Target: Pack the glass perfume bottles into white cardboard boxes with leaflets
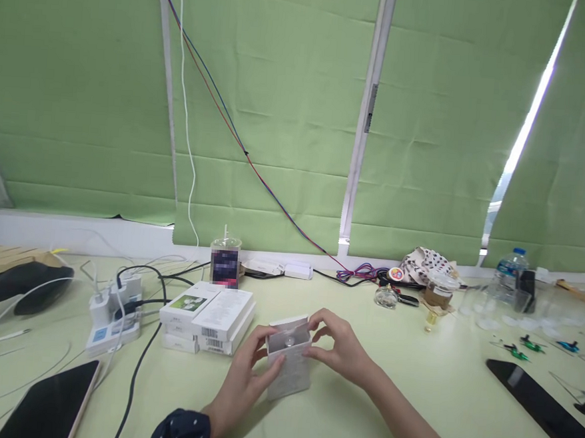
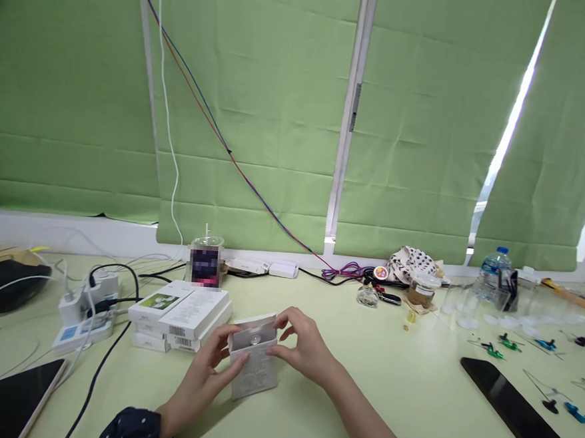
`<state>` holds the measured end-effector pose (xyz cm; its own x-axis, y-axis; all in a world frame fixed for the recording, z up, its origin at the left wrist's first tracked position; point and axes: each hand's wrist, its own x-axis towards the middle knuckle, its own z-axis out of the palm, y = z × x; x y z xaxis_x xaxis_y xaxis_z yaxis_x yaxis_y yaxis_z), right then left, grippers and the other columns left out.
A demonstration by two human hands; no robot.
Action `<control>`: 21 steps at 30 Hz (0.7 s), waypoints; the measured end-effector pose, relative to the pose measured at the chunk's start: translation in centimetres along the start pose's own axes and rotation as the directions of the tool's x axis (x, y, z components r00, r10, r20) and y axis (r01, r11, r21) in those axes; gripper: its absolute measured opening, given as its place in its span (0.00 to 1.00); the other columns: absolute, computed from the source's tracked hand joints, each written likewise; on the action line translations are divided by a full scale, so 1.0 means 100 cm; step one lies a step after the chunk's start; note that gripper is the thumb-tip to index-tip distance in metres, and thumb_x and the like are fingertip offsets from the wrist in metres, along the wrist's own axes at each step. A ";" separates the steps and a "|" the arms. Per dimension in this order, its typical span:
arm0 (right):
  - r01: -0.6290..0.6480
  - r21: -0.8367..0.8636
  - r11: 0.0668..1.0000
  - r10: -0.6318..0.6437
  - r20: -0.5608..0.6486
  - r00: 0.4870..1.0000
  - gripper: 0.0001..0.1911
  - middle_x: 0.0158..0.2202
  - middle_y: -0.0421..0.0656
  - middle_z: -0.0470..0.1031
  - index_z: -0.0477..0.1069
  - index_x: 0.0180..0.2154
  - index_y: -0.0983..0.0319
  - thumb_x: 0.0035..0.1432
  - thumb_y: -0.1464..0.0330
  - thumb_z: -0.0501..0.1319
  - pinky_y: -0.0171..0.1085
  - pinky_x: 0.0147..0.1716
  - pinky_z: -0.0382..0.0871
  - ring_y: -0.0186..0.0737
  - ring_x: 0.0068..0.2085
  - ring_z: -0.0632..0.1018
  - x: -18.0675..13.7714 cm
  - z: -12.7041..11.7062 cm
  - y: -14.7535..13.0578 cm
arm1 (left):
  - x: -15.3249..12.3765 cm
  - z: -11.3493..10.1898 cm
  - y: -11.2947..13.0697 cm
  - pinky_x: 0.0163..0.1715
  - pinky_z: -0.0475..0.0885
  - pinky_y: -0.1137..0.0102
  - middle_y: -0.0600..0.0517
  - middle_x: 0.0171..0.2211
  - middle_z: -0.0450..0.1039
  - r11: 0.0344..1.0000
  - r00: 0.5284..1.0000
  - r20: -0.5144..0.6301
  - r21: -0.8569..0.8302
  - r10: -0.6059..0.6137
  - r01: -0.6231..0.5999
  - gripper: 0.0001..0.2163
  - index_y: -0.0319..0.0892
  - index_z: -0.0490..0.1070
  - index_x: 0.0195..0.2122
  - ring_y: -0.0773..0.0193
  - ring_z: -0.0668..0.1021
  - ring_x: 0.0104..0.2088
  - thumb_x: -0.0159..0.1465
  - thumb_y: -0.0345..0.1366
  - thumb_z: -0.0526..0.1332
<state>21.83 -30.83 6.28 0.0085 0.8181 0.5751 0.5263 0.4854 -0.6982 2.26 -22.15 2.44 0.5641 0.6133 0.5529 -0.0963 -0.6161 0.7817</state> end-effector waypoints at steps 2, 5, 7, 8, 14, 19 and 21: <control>-0.072 0.069 0.995 0.072 0.003 0.997 0.14 0.36 0.41 0.69 0.67 0.34 0.61 0.49 0.63 0.68 0.39 0.34 0.75 0.38 0.37 0.73 -0.002 -0.002 0.003 | 0.001 -0.001 0.000 0.44 0.74 0.66 0.49 0.43 0.70 0.999 0.999 0.018 0.025 0.035 -0.036 0.09 0.47 0.67 0.45 0.59 0.74 0.46 0.63 0.37 0.60; -0.115 0.132 0.985 0.117 -0.010 0.993 0.15 0.36 0.41 0.69 0.67 0.35 0.61 0.48 0.62 0.68 0.38 0.33 0.76 0.38 0.38 0.73 -0.004 -0.002 0.004 | 0.001 -0.004 0.004 0.41 0.73 0.68 0.49 0.40 0.68 0.991 0.995 0.067 0.111 0.071 -0.078 0.06 0.47 0.69 0.41 0.59 0.74 0.43 0.64 0.38 0.58; -0.106 0.143 0.984 0.107 0.001 0.994 0.15 0.37 0.42 0.69 0.68 0.35 0.61 0.49 0.62 0.68 0.38 0.34 0.76 0.38 0.39 0.73 -0.005 -0.002 0.003 | 0.002 -0.005 0.007 0.41 0.72 0.68 0.50 0.39 0.68 0.978 0.991 0.105 0.186 0.078 -0.096 0.06 0.47 0.70 0.41 0.60 0.74 0.42 0.64 0.38 0.57; -0.096 0.146 0.985 0.095 0.011 0.995 0.14 0.37 0.42 0.69 0.69 0.35 0.61 0.49 0.62 0.68 0.38 0.35 0.76 0.38 0.39 0.73 -0.005 -0.002 0.002 | 0.001 -0.006 0.008 0.41 0.72 0.68 0.50 0.39 0.68 0.971 0.989 0.124 0.214 0.081 -0.106 0.06 0.48 0.70 0.41 0.60 0.74 0.42 0.65 0.38 0.57; -0.085 0.193 0.978 0.083 0.022 0.996 0.10 0.40 0.43 0.66 0.77 0.33 0.60 0.52 0.60 0.66 0.38 0.39 0.74 0.38 0.41 0.73 -0.008 -0.002 0.005 | 0.001 -0.006 0.006 0.50 0.69 0.65 0.47 0.49 0.69 0.970 0.978 0.199 0.220 0.057 -0.101 0.13 0.49 0.70 0.50 0.56 0.72 0.51 0.67 0.39 0.52; -0.130 0.250 0.960 0.125 0.035 0.992 0.09 0.39 0.43 0.65 0.78 0.34 0.58 0.52 0.61 0.67 0.37 0.37 0.74 0.38 0.41 0.73 -0.010 0.001 0.008 | 0.000 0.000 0.011 0.57 0.63 0.61 0.47 0.56 0.66 0.982 0.981 0.192 0.187 -0.002 -0.034 0.17 0.50 0.67 0.56 0.55 0.67 0.57 0.69 0.41 0.49; -0.098 0.229 0.968 0.092 0.035 0.995 0.08 0.38 0.43 0.66 0.78 0.34 0.58 0.52 0.62 0.67 0.37 0.38 0.73 0.38 0.41 0.73 -0.009 0.002 0.007 | 0.001 0.002 0.015 0.57 0.62 0.61 0.48 0.56 0.66 0.985 0.982 0.182 0.174 -0.043 0.011 0.17 0.50 0.66 0.56 0.55 0.67 0.57 0.69 0.41 0.49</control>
<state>22.03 -31.23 5.21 0.0273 0.8696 0.4930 0.3139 0.4608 -0.8302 2.34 -23.14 3.55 0.7073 0.5395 0.4569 0.0545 -0.6859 0.7256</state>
